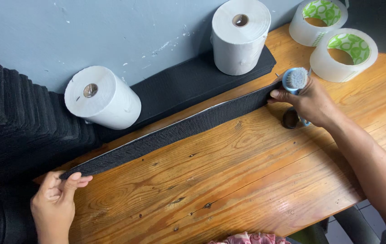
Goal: Brushing the edges and surface of a black strap using a small blue brush
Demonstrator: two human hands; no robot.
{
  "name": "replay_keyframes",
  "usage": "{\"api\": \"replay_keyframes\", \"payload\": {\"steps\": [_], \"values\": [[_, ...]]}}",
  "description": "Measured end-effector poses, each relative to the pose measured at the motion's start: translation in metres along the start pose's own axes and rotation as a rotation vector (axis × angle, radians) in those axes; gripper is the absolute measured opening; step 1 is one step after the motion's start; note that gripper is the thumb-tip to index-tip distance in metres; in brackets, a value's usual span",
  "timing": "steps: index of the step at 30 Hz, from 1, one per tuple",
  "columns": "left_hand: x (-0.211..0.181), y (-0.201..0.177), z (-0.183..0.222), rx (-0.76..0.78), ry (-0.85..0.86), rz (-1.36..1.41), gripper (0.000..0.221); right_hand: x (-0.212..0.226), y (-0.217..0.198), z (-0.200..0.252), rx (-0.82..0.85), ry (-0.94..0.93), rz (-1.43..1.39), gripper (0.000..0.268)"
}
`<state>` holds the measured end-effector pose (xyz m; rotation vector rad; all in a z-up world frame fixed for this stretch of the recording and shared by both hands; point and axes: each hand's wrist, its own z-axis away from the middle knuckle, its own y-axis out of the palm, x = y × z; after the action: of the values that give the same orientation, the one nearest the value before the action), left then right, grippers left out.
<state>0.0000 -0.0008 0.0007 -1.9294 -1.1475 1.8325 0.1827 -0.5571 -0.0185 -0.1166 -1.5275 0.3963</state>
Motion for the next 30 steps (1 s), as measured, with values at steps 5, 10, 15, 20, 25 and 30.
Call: {"api": "replay_keyframes", "payload": {"steps": [5,10,15,20,25,30], "values": [[0.008,0.001,0.002,-0.036,-0.031,0.062,0.014,-0.007,0.001,0.0,-0.011,0.01,-0.004,0.008],[0.009,0.006,-0.001,-0.049,-0.028,0.087,0.014,-0.011,-0.002,-0.002,-0.002,-0.026,-0.015,0.008],[0.003,0.015,-0.004,-0.026,-0.034,0.151,0.022,0.007,-0.007,0.003,-0.118,0.079,0.079,0.01],[0.021,0.027,-0.008,-0.091,0.009,0.242,0.018,-0.015,-0.01,-0.001,-0.122,0.09,0.059,0.01],[0.019,0.029,-0.009,-0.109,-0.01,0.293,0.02,-0.022,-0.007,-0.002,-0.116,0.081,0.016,0.011],[0.03,0.033,-0.011,-0.142,-0.018,0.326,0.015,-0.039,-0.01,-0.006,-0.14,0.036,-0.068,0.013]]}}
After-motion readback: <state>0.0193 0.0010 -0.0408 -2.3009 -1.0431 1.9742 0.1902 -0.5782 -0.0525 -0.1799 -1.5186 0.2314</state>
